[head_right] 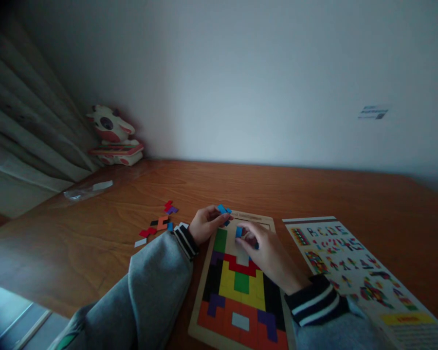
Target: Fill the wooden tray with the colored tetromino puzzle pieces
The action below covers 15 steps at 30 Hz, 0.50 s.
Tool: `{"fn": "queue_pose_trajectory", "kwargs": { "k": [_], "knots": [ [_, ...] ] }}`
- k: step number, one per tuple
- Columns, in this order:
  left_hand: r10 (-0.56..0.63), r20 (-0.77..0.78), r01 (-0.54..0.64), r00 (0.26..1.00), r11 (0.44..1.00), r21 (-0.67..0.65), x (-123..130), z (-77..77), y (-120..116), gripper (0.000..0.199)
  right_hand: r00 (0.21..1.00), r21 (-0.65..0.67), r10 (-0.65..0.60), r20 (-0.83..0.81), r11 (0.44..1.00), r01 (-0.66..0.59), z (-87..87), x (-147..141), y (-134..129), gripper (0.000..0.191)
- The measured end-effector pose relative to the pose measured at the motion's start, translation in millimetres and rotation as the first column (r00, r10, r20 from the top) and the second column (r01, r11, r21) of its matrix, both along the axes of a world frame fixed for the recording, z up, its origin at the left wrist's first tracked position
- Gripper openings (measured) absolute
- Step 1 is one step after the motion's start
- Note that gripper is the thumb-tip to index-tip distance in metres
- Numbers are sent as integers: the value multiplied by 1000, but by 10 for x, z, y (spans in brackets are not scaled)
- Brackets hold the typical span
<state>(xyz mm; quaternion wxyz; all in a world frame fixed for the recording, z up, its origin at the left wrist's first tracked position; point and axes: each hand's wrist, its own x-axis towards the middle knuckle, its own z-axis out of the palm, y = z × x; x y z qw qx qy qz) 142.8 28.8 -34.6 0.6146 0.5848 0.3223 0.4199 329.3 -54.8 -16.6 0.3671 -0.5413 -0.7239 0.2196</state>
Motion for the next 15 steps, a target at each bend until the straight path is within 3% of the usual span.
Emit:
{"fn": "queue_pose_trajectory", "kwargs": {
  "k": [5, 11, 15],
  "knots": [
    [-2, -3, 2, 1000, 1000, 16, -3, -17, 6, 52, 996, 71, 40, 74, 996, -46, -75, -56, 16, 27],
    [-2, -18, 3, 1000, 1000, 21, 1, -26, 8, 52, 942, 148, -29, 335, 989, -22, -62, -78, 21, 17],
    [-3, -16, 3, 1000, 1000, 21, 3, -30, 3, 51, 920, 147, -30, 391, 989, -30, -58, -97, 24, 22]
  ]
}}
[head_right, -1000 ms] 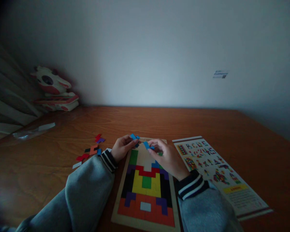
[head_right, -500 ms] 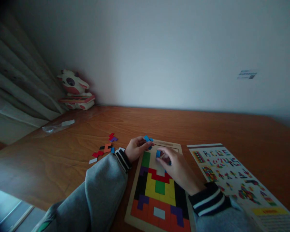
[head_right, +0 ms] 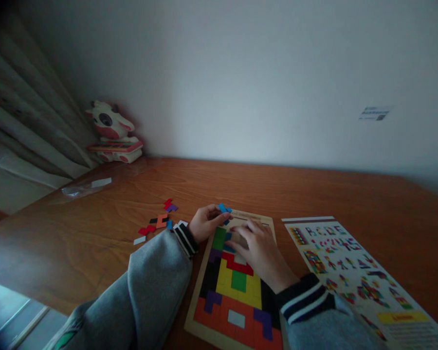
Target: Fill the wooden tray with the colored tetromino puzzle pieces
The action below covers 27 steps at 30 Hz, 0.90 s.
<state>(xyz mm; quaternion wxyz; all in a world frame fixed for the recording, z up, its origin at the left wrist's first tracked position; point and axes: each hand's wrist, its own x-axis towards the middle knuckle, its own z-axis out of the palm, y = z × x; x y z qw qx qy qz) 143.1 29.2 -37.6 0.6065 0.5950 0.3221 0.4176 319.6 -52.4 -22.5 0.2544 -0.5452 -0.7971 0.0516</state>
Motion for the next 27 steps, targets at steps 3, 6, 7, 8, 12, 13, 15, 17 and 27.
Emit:
{"fn": "queue_pose_trajectory", "kwargs": {
  "k": [3, 6, 7, 8, 12, 13, 15, 17, 27],
  "knots": [
    [0, 3, 0, 1000, 1000, -4, 0, -4, -5, 50, 1000, -3, 2, -2, 1000, -2, -4, -10, 4, 21],
    [4, 3, -4, 1000, 1000, -8, 2, -15, -3, 49, 1000, -1, -3, -19, 1000, 3, -8, -15, 5, 21],
    [4, 4, -4, 1000, 1000, -9, 2, -19, 1, 48, 1000, -2, -2, -28, 1000, 2, -6, -15, 4, 21],
    [3, 5, -3, 1000, 1000, -9, 2, -22, 5, 47, 999, -6, 1, -39, 1000, -1, 0, -14, 2, 22],
    [2, 7, -2, 1000, 1000, 0, -6, -9, 17, 46, 990, -15, -11, -139, 1000, 9, 62, 29, 0, 19],
    [4, 3, -4, 1000, 1000, 8, -9, 1, 11, 47, 984, -14, -31, -176, 999, 29, 81, 51, 1, 20],
    [-11, -16, 11, 1000, 999, 35, -12, 29, -18, 46, 963, -12, -78, -258, 997, 78, 111, 105, 3, 23],
    [-50, -23, 52, 998, 995, 86, -14, 70, -61, 43, 942, -17, -96, -320, 995, 95, 123, 155, 3, 30],
    [3, 156, -18, 988, 995, 99, -158, 362, -61, 35, 906, -34, -40, -421, 999, 28, 127, 242, -17, 33]
  ]
}}
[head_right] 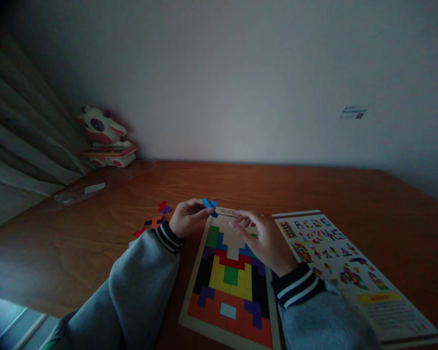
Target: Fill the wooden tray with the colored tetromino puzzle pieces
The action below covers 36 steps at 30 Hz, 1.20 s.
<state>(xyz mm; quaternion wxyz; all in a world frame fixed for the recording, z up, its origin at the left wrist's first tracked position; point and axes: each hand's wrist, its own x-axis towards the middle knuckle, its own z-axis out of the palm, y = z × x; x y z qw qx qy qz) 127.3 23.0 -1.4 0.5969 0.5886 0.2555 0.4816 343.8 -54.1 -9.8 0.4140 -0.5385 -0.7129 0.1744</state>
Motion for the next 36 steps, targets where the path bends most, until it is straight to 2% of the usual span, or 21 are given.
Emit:
{"fn": "queue_pose_trajectory", "kwargs": {
  "k": [2, 5, 9, 12, 15, 18, 21, 22, 24, 25, 27, 29, 31, 33, 36],
  "knots": [
    [-7, 12, 7, 1000, 1000, -12, 13, -28, -15, 37, 998, -41, 47, -39, 998, -48, 47, -26, -14, 33],
    [-77, -44, 77, 996, 997, -17, 78, -130, -87, 39, 988, -114, 100, -114, 987, -113, 149, -107, -46, 30],
    [-114, -140, 118, 984, 993, 24, 153, -250, -191, 45, 984, -181, 75, -164, 978, -105, 229, -202, -76, 26],
    [-82, -194, 96, 978, 993, 62, 163, -251, -214, 50, 986, -188, 54, -158, 979, -84, 183, -186, -63, 26],
    [-23, -190, 42, 982, 994, 99, 113, -160, -165, 47, 983, -144, -3, -182, 989, -23, 72, -94, -17, 29],
    [163, -84, -150, 983, 978, 146, -49, -25, -50, 41, 962, -81, -136, -235, 990, 120, -35, 21, 44, 34],
    [336, -5, -333, 942, 935, 120, -364, 96, 71, 47, 958, 4, -227, -174, 973, 231, -88, 96, 87, 35],
    [360, -38, -354, 932, 928, 114, -502, 128, 96, 48, 963, 31, -237, -129, 970, 243, -93, 107, 93, 35],
    [348, -247, -321, 904, 936, 143, -814, 178, 104, 50, 970, 83, -241, -38, 966, 244, -90, 114, 93, 34],
    [348, -371, -285, 861, 934, 215, -981, 194, 81, 51, 971, 108, -240, 0, 965, 239, -87, 114, 91, 34],
    [412, -588, -174, 696, 891, 419, -1313, 197, -19, 46, 969, 147, -242, 49, 961, 233, -90, 116, 91, 33],
    [521, -690, -18, 502, 804, 594, -1606, 139, -179, 51, 964, 171, -257, 64, 955, 243, -113, 131, 102, 33],
    [580, -754, 112, 310, 765, 634, -1822, 17, -358, 88, 959, 181, -278, 59, 948, 263, -152, 159, 125, 33],
    [591, -788, 168, 171, 771, 615, -1933, -136, -501, 119, 952, 179, -301, 56, 941, 287, -195, 195, 151, 34],
    [586, -807, 142, 76, 794, 591, -1895, -303, -550, 130, 947, 165, -317, 51, 938, 305, -239, 241, 176, 34]
  ]
}}
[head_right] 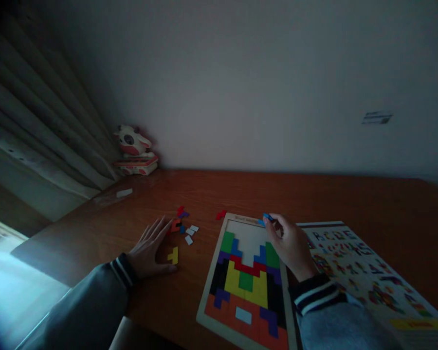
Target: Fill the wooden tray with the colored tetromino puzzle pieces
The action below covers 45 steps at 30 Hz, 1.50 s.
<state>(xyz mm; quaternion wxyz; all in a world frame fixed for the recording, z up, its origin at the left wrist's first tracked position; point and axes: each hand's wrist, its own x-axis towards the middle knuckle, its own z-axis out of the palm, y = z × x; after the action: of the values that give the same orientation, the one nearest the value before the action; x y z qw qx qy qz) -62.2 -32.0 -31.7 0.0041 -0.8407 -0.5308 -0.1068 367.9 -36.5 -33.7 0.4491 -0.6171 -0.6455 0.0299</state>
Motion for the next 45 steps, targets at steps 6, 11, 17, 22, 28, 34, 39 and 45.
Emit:
{"fn": "queue_pose_trajectory", "kwargs": {
  "k": [6, 11, 17, 22, 28, 34, 39, 45],
  "knots": [
    [9, 9, -8, 1000, 995, -98, 430, 51, 358, 120, 1000, -36, 7, -6, 999, -7, -36, 34, 3, 34],
    [-90, 66, 95, 994, 992, -79, 720, 90, 524, 103, 999, -52, 27, -25, 998, -28, -48, 50, 9, 33],
    [-430, 90, 431, 898, 902, 7, 1042, 161, 556, 64, 1000, -68, 12, -23, 998, -14, -56, 55, 18, 34],
    [-493, 136, 502, 859, 864, -35, 1237, 149, 609, 55, 1000, -73, 5, -29, 997, -7, -43, 67, 10, 35],
    [-413, 155, 410, 898, 911, 52, 1020, 125, 701, 47, 998, -59, -37, -52, 998, 34, -17, 89, 14, 36],
    [-203, 103, 207, 974, 978, -27, 601, 99, 805, 110, 998, -89, -33, -52, 996, 29, -51, 111, 17, 36],
    [-171, 204, 193, 964, 977, -95, 619, 16, 860, 91, 998, -112, -16, -60, 994, 9, -69, 114, 9, 36],
    [-282, 332, 323, 900, 944, -74, 604, 121, 845, 82, 998, -95, -16, -55, 995, 11, -55, 113, -3, 34]
  ]
}}
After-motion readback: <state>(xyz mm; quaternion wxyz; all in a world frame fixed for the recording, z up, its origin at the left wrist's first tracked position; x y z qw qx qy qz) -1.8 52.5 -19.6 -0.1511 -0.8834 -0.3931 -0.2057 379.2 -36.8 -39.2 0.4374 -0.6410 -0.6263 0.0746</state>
